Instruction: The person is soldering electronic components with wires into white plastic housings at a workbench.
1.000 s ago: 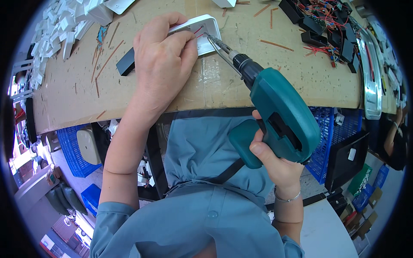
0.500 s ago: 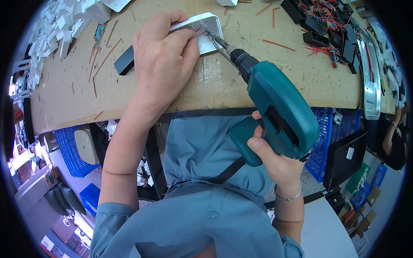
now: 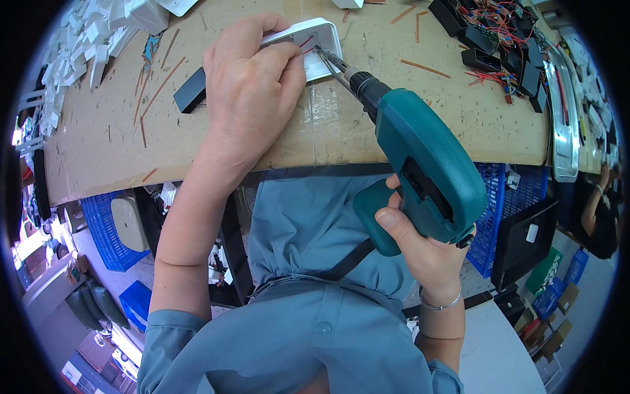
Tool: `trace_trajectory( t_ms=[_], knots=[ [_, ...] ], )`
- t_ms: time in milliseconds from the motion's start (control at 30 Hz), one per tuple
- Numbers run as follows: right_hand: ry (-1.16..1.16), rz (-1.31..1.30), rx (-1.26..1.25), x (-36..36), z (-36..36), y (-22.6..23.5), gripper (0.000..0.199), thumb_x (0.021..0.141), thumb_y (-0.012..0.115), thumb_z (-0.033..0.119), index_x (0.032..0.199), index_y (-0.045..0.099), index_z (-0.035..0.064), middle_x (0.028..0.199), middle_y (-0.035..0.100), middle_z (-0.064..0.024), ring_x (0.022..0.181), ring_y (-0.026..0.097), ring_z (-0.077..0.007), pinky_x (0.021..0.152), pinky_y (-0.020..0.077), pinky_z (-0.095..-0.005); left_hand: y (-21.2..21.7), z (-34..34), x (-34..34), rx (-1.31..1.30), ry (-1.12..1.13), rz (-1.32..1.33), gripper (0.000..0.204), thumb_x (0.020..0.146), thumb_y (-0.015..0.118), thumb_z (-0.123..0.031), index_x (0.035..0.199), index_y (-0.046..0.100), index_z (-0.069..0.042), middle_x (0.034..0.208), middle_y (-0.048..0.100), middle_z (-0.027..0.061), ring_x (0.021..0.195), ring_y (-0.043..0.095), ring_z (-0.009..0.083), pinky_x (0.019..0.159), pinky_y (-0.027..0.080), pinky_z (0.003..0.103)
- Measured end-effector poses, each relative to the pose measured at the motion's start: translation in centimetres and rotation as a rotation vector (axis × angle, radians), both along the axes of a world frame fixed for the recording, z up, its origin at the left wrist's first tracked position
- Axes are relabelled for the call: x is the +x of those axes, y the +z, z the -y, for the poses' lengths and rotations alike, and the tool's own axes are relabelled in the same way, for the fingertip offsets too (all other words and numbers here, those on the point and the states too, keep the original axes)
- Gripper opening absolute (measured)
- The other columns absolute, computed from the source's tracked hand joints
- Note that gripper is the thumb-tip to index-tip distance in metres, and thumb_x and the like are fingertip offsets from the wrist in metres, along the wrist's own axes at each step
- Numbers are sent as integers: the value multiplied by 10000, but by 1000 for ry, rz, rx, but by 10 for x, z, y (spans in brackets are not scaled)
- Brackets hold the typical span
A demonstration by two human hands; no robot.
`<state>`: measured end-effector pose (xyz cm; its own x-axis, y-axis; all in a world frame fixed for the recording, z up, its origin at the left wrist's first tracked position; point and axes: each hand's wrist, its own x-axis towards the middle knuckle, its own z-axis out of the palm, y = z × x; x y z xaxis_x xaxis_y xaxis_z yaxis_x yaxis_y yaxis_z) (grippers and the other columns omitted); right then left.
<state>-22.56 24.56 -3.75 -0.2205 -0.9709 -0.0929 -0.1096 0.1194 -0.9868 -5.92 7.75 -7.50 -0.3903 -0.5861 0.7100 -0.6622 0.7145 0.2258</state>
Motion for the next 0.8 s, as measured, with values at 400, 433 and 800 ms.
trace_trajectory(
  t_ms=[400,433,800],
  knots=[
    [8,30,-12,1,-5,5,588,711,660,33,1234,402,-43,1103,533,-225,704,568,-144,635,493,-250,1,-1,0,10,4,14,36,632,575,-38,632,594,-8,926,550,67,849,508,214,736,333,371],
    [8,29,-13,2,-5,4,588,711,660,33,1234,402,-43,1103,533,-225,704,568,-144,635,493,-250,1,-1,0,9,4,13,36,632,575,-38,632,594,-8,926,550,67,849,508,214,736,333,371],
    [-83,129,-66,6,-13,4,674,697,690,101,1267,357,-35,1119,523,-234,675,560,-142,599,479,-254,2,-2,1,12,0,14,43,627,581,-46,644,600,-12,926,545,65,852,499,217,739,331,369]
  ],
)
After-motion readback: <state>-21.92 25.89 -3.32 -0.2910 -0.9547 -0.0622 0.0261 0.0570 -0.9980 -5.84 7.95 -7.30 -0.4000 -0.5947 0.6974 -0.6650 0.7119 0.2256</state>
